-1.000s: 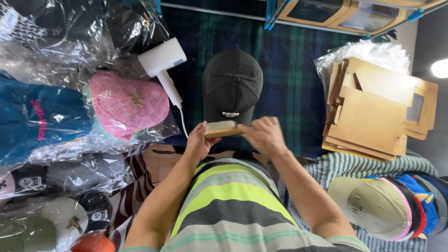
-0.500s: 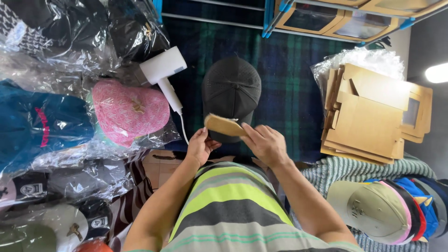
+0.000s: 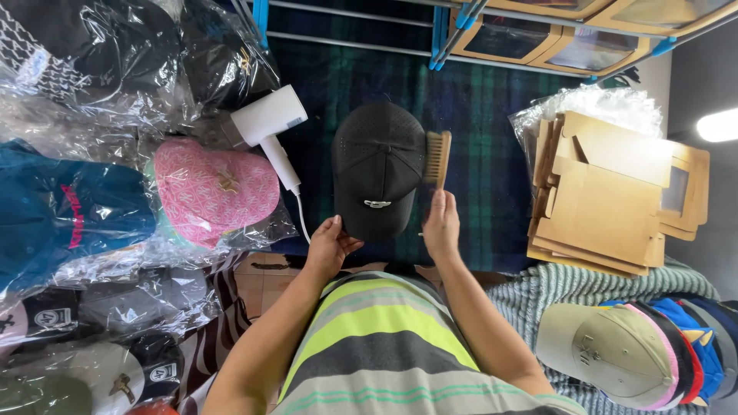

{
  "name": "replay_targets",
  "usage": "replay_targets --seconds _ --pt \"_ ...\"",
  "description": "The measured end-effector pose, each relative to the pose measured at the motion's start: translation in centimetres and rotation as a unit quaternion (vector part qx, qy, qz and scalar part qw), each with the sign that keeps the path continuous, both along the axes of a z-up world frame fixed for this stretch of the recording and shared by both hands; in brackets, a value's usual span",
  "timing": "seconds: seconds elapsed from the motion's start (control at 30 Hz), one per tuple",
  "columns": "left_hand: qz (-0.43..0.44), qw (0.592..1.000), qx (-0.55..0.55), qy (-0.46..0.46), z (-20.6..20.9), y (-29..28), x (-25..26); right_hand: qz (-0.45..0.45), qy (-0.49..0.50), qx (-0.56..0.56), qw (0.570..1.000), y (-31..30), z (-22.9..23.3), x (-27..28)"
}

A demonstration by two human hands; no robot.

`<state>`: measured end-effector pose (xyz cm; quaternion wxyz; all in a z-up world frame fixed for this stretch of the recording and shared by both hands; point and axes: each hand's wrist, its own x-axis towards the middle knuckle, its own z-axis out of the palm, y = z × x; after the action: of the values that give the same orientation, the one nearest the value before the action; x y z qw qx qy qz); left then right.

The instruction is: Cleaning a black baseball cap using a wooden brush to remove dust and lint in a warehouse setting.

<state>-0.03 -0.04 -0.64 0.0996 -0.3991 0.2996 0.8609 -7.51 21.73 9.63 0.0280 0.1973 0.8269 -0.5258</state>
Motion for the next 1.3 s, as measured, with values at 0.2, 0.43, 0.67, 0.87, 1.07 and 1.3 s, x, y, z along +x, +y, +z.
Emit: replay_targets --seconds 0.2,0.43,0.67,0.87,1.07,1.3 --pt "-0.046 0.991 -0.117 -0.051 -0.4 -0.7 -0.4 0.025 -0.045 0.031 0.998 -0.1 7.6 3.5" --pt "-0.102 0.840 -0.504 0.174 14.5 -1.7 -6.2 0.253 0.370 0.314 0.837 -2.3 9.6 -1.6" --pt "-0.117 0.774 -0.572 0.245 13.3 -0.2 -10.4 0.195 0.212 0.081 0.954 0.5 4.8 -9.5" --pt "-0.103 0.794 -0.551 0.236 12.1 0.1 -10.6 0.010 -0.116 -0.110 0.987 3.4 -2.2 -5.6" --pt "-0.090 0.801 -0.544 0.230 10.0 0.5 -10.4 0.007 0.051 -0.076 0.996 0.2 4.8 -0.2" --pt "-0.069 0.806 -0.544 0.222 9.9 0.6 -10.6 -0.106 0.025 -0.194 0.975 -2.0 -0.3 -1.6"
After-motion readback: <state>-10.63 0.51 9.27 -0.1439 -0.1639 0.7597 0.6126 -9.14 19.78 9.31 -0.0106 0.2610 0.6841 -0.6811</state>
